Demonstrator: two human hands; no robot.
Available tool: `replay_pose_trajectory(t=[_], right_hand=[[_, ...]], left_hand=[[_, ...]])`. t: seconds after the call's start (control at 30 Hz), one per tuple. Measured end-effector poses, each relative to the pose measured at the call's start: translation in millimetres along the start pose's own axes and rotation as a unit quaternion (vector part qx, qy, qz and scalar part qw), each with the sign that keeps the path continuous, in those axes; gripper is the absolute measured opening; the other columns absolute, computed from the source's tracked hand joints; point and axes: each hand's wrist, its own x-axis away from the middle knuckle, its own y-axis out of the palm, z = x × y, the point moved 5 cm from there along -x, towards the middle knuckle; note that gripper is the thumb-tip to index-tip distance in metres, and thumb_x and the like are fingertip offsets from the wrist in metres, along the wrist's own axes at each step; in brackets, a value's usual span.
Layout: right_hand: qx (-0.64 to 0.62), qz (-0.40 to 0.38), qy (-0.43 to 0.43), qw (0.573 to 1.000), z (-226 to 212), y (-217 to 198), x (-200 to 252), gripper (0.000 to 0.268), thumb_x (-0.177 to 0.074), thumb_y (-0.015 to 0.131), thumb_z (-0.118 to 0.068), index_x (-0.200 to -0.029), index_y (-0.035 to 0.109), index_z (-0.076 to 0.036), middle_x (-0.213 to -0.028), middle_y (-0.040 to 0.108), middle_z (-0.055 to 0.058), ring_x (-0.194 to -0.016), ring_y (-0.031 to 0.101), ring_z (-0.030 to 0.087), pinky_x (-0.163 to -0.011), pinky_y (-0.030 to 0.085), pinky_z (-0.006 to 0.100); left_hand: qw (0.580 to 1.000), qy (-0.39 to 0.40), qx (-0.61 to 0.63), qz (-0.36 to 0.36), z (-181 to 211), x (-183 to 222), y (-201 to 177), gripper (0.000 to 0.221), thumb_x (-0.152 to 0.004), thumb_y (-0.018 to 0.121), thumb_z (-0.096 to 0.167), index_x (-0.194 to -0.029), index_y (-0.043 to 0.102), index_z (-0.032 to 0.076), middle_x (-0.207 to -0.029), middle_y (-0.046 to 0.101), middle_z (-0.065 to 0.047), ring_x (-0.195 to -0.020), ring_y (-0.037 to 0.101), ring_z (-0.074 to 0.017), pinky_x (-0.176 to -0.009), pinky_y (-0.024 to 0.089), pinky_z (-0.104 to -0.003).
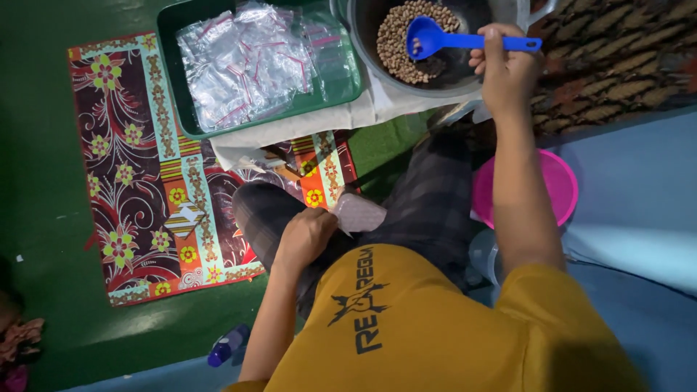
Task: Packaging roasted peanuts into small plastic bags using a spoon and sealing them manually.
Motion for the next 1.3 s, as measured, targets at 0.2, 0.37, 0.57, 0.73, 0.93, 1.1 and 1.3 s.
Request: replay_pose_trajectory(t=[0.2,0.37,0.57,0.73,0.93,1.1,1.3], right_hand=[[-0.013,0.018,0.025,0.999,1.3,-8.1,6.7,0.022,-0.114,0.054,-0.015,-0.118,0.063,0.005,-0.086,0.065,0.011,-0.072,0.062,0.016,-0.065,0.053,0.025],[-0.047,0.023,0.078,0.996,6.6,-11.0,15.3,0.026,-0.113,0.054,-0.022,-0.119,0.062,0.002,-0.087,0.065,0.009,-0.071,0.062,0.015,-0.065,0.052,0.024],[-0.148,0.041,0.157,0.976,-17.7,-5.8,33.7,0.029,-0.108,0.06,-0.027,-0.117,0.063,0.0,-0.085,0.064,0.007,-0.068,0.062,0.013,-0.06,0.05,0.021],[-0.167,0.0,0.151,0.974,-65.7,13.8,66.2,0.034,-0.109,0.062,-0.032,-0.125,0.06,-0.002,-0.09,0.065,0.01,-0.075,0.065,0.017,-0.065,0.052,0.021],[-0.084,-0.031,0.0,0.996,-105.8,51.3,110.3,0.038,-0.111,0.057,-0.025,-0.115,0.063,0.012,-0.077,0.067,0.029,-0.065,0.07,0.029,-0.056,0.059,0.033],[0.032,-0.145,-0.135,0.98,-141.1,71.3,128.4,0.022,-0.103,0.063,-0.009,-0.109,0.067,0.012,-0.087,0.072,0.022,-0.073,0.072,0.031,-0.068,0.059,0.037],[0.073,-0.223,-0.21,0.949,-139.9,79.6,139.9,0.015,-0.098,0.068,0.0,-0.109,0.067,0.009,-0.104,0.072,0.021,-0.087,0.07,0.036,-0.081,0.058,0.043]], left_hand=[[1.0,0.002,0.006,-0.002,2.6,-7.5,-0.8,0.01,-0.091,0.066,0.016,-0.094,0.072,0.008,-0.094,0.071,-0.008,-0.083,0.067,-0.0313,-0.073,0.053,-0.04],[0.998,0.011,0.047,0.033,11.6,-16.2,-23.6,0.009,-0.088,0.067,0.011,-0.093,0.071,0.007,-0.094,0.071,-0.008,-0.084,0.066,-0.0314,-0.074,0.053,-0.039],[0.995,-0.017,0.047,0.081,5.3,-30.5,-51.9,0.016,-0.082,0.071,0.004,-0.097,0.073,0.005,-0.104,0.07,-0.009,-0.089,0.066,-0.0307,-0.077,0.053,-0.038],[0.988,0.01,0.065,0.14,14.0,-53.4,-85.6,0.015,-0.085,0.071,-0.003,-0.099,0.07,0.001,-0.096,0.067,-0.012,-0.081,0.063,-0.0325,-0.074,0.05,-0.04],[0.981,-0.036,0.062,0.182,12.9,-69.3,-83.0,0.025,-0.093,0.078,0.008,-0.112,0.061,0.009,-0.094,0.073,-0.014,-0.088,0.071,-0.04,-0.076,0.057,-0.05],[0.976,-0.06,0.118,0.171,20.2,-77.4,-84.7,0.032,-0.092,0.078,0.007,-0.112,0.053,0.005,-0.098,0.074,-0.012,-0.088,0.072,-0.0358,-0.074,0.056,-0.045],[0.974,-0.034,0.127,0.184,19.9,-81.2,-81.5,0.036,-0.089,0.077,0.002,-0.112,0.05,0.0,-0.101,0.073,-0.011,-0.084,0.071,-0.03,-0.071,0.053,-0.039]])
